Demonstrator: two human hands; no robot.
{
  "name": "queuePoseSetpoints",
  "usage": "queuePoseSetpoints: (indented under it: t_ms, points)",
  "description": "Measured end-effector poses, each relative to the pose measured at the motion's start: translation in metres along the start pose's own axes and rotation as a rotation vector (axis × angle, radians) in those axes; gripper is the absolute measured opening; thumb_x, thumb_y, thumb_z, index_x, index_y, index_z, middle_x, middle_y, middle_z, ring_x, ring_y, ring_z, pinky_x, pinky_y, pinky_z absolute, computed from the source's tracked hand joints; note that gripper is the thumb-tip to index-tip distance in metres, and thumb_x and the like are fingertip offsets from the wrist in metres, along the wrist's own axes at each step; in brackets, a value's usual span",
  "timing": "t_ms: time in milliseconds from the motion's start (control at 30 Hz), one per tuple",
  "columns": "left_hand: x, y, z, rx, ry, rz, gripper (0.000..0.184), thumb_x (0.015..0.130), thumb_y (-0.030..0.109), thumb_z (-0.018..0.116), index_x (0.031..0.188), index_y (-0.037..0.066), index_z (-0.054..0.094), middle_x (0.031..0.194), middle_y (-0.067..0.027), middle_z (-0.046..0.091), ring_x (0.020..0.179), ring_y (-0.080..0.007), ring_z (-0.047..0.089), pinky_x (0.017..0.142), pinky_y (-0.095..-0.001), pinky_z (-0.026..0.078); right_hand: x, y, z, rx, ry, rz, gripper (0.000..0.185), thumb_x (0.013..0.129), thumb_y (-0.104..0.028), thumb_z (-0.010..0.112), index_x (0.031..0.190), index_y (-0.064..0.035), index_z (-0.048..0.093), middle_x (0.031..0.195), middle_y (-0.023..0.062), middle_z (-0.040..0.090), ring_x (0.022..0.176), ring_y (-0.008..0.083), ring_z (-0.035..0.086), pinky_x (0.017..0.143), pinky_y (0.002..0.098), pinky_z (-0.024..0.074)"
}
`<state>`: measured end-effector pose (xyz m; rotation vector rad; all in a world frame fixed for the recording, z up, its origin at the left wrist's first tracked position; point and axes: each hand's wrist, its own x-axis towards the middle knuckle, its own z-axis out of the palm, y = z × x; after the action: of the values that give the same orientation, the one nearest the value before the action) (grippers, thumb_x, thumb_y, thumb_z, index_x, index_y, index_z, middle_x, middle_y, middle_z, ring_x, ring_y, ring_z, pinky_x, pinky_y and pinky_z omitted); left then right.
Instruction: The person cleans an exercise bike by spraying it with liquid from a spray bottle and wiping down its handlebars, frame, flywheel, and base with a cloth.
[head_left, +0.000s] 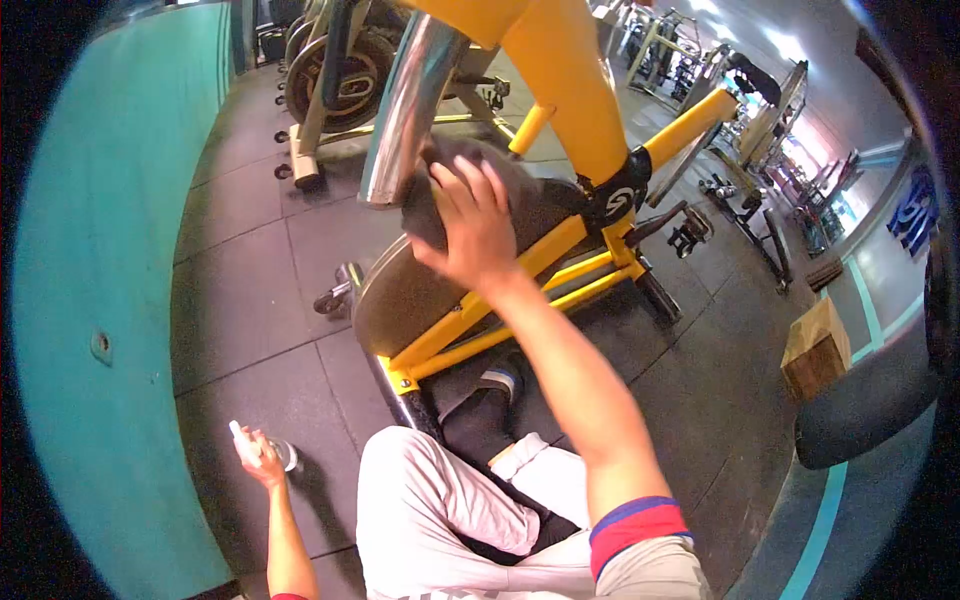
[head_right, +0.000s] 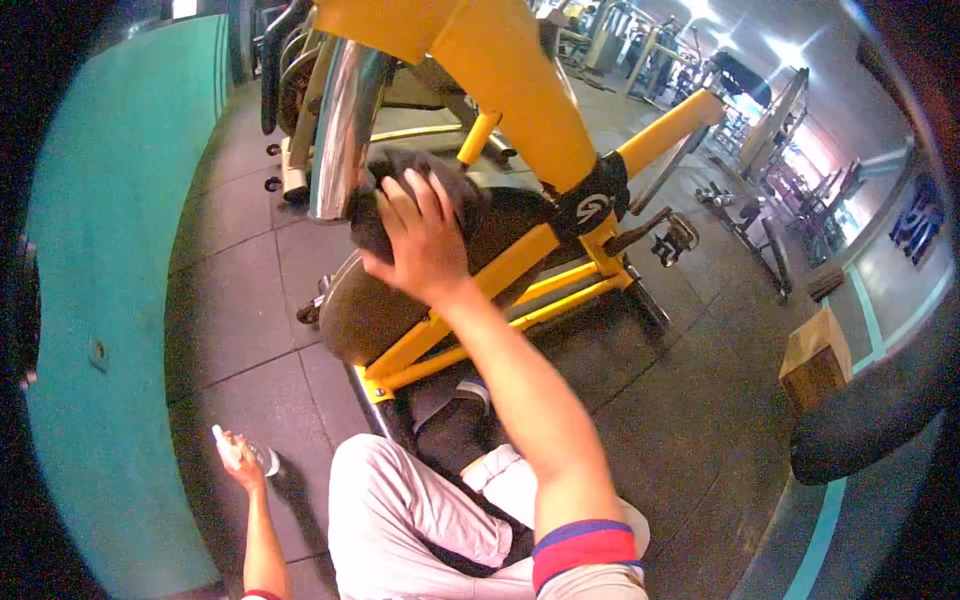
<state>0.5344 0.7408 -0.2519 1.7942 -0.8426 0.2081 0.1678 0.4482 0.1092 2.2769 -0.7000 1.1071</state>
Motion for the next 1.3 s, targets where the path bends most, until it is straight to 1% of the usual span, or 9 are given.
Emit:
queuePoseSetpoints:
  t_ms: [133, 300, 433, 567, 667, 867, 1000, 1167, 1300]
  points:
    - [0.0, 0.006, -0.002, 0.031, -0.02, 0.013, 0.044, 0.092, 0.013, 0.057, 0.131, -0.004, 0.049, 0.101, -0.0165, 0.06, 0.087, -0.0295, 0.061, 0.078, -0.0398, 0.049, -0.071, -0.009, 0.036, 0.183, 0.134, 0.314, 0.1, 0.081, -0.057, 0.058, 0.146, 0.0089, 0.02, 0.153, 0.029, 0.016, 0.141, 0.0526, 0.009, 0.115, 0.0611, 0.0104]
    - [-0.005, 0.002, 0.0, -0.137, 0.0, -0.093, 0.034, 0.092, 0.012, 0.058, 0.121, -0.006, 0.053, 0.1, -0.0142, 0.06, 0.082, -0.0234, 0.061, 0.073, -0.0358, 0.05, -0.053, 0.046, 0.007, -0.035, 0.123, 0.285, 0.101, 0.082, -0.047, 0.064, 0.145, 0.0125, 0.011, 0.152, 0.0353, 0.011, 0.142, 0.0488, 0.01, 0.118, 0.048, 0.0098]
    - [-0.002, 0.012, 0.002, -0.094, 0.053, -0.033, 0.03, 0.091, 0.008, 0.058, 0.117, -0.006, 0.054, 0.101, -0.014, 0.06, 0.081, -0.0227, 0.061, 0.074, -0.0356, 0.05, -0.004, 0.105, -0.047, 0.437, -0.372, 0.535, 0.066, 0.069, -0.048, 0.081, 0.112, -0.003, 0.058, 0.118, 0.0163, 0.062, 0.109, 0.029, 0.06, 0.101, 0.0409, 0.042]
    - [-0.003, 0.004, -0.001, 0.012, 0.017, 0.017, 0.029, 0.093, 0.004, 0.057, 0.121, -0.003, 0.053, 0.108, -0.0108, 0.061, 0.09, -0.0186, 0.064, 0.079, -0.0318, 0.052, 0.013, 0.11, -0.06, 0.62, -0.58, 0.638, 0.057, 0.076, -0.037, 0.079, 0.114, 0.0003, 0.058, 0.11, 0.014, 0.066, 0.103, 0.0228, 0.062, 0.093, 0.0372, 0.047]
    - [-0.002, 0.012, 0.0, -0.043, 0.021, -0.035, 0.032, 0.092, 0.005, 0.056, 0.122, -0.003, 0.052, 0.105, -0.0129, 0.061, 0.088, -0.0216, 0.065, 0.079, -0.0342, 0.052, -0.055, 0.094, -0.015, 0.26, 0.056, 0.457, 0.057, 0.082, -0.03, 0.072, 0.124, 0.002, 0.05, 0.126, 0.0199, 0.057, 0.118, 0.0311, 0.054, 0.103, 0.0411, 0.0396]
    - [0.001, 0.024, -0.002, -0.004, 0.009, -0.023, 0.028, 0.093, 0.007, 0.056, 0.119, -0.002, 0.054, 0.103, -0.0121, 0.061, 0.088, -0.0208, 0.065, 0.079, -0.0343, 0.052, -0.182, -0.048, 0.051, 0.405, 0.405, 0.932, 0.048, 0.098, -0.024, 0.053, 0.129, 0.0118, 0.047, 0.13, 0.0229, 0.055, 0.125, 0.0317, 0.05, 0.107, 0.039, 0.0344]
    - [-0.002, 0.011, -0.001, -0.043, 0.002, -0.058, 0.03, 0.094, 0.009, 0.055, 0.122, -0.002, 0.053, 0.102, -0.0105, 0.062, 0.087, -0.0208, 0.064, 0.079, -0.0341, 0.051, -0.224, 0.029, 0.088, 0.536, 0.231, 1.479, 0.061, 0.099, -0.041, 0.049, 0.129, 0.0118, 0.046, 0.133, 0.0268, 0.051, 0.125, 0.0343, 0.048, 0.105, 0.038, 0.0353]
    - [-0.004, 0.009, 0.001, 0.009, 0.013, -0.005, 0.037, 0.096, 0.01, 0.051, 0.13, -0.003, 0.048, 0.105, -0.0107, 0.061, 0.087, -0.0211, 0.064, 0.079, -0.0334, 0.051, -0.126, 0.179, 0.058, 0.728, 0.747, 1.193, 0.079, 0.098, -0.05, 0.044, 0.141, 0.0139, 0.027, 0.145, 0.0324, 0.034, 0.136, 0.0402, 0.035, 0.112, 0.0417, 0.0279]
    - [-0.001, 0.001, -0.001, 0.023, -0.022, -0.009, 0.039, 0.096, 0.01, 0.051, 0.131, -0.004, 0.047, 0.108, -0.0123, 0.06, 0.087, -0.0215, 0.065, 0.078, -0.034, 0.051, -0.133, 0.135, 0.075, 0.388, 0.722, 1.362, 0.089, 0.097, -0.049, 0.048, 0.144, 0.0157, 0.009, 0.15, 0.0359, 0.019, 0.141, 0.0429, 0.021, 0.116, 0.043, 0.018]
